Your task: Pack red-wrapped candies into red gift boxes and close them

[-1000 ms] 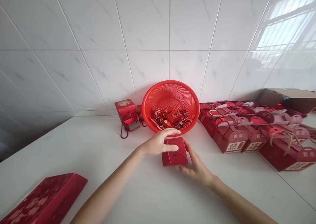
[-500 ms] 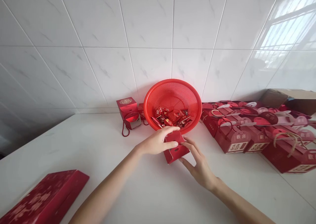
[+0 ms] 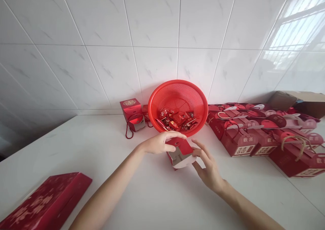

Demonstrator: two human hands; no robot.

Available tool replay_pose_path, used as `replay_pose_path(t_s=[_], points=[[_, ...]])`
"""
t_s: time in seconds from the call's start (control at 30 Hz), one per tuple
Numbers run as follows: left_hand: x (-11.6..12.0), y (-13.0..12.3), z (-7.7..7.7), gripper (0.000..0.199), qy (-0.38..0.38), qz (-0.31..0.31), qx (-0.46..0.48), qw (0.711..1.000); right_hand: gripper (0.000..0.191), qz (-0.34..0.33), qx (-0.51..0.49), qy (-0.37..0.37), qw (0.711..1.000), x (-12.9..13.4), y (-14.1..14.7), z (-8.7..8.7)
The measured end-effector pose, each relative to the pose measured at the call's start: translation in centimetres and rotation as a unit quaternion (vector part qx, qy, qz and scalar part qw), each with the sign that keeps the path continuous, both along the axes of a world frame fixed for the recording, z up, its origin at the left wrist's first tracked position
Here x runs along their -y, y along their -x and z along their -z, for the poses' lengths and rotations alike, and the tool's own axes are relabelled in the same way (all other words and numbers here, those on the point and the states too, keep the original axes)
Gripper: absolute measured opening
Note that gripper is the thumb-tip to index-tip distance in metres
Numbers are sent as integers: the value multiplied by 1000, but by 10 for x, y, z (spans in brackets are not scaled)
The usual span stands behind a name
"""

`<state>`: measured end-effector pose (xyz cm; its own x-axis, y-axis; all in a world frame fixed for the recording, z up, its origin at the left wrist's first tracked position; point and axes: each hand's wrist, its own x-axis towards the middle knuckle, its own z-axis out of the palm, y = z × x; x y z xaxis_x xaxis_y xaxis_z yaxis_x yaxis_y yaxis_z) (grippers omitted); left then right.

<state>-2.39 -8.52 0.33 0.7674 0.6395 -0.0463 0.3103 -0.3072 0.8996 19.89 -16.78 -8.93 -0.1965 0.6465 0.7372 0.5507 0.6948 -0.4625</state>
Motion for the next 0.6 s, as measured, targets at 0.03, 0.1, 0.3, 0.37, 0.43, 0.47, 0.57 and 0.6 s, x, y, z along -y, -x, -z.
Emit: replay_pose_path(t_s=[0.03, 0.1, 0.3, 0.37, 0.43, 0.47, 0.57, 0.6], points=[[1, -1, 0, 55, 1, -11, 1, 1000, 3, -8, 3, 8, 1000, 1, -1, -1], [2, -3, -1, 50, -1, -32, -3, 999, 16, -31, 10, 24, 999, 3, -3, -3], [10, -3, -9, 79, -24, -61, -67, 996, 43, -74, -44, 101, 991, 10, -1, -8], [17, -3, -15, 76, -54, -76, -102, 990, 46, -64, -65, 127, 988, 10, 1, -10], [23, -2, -20, 69, -96, -81, -132, 983, 42, -51, -65, 138, 987, 11, 2, -13], [26, -2, -22, 65, -119, -80, -142, 979, 39, -47, -59, 135, 988, 11, 2, -15], [31, -2, -23, 57, -157, -81, -142, 974, 33, -57, -29, 114, 991, 13, 2, -18], [31, -3, -21, 55, -157, -85, -131, 975, 30, -66, -16, 110, 992, 13, 2, -18]])
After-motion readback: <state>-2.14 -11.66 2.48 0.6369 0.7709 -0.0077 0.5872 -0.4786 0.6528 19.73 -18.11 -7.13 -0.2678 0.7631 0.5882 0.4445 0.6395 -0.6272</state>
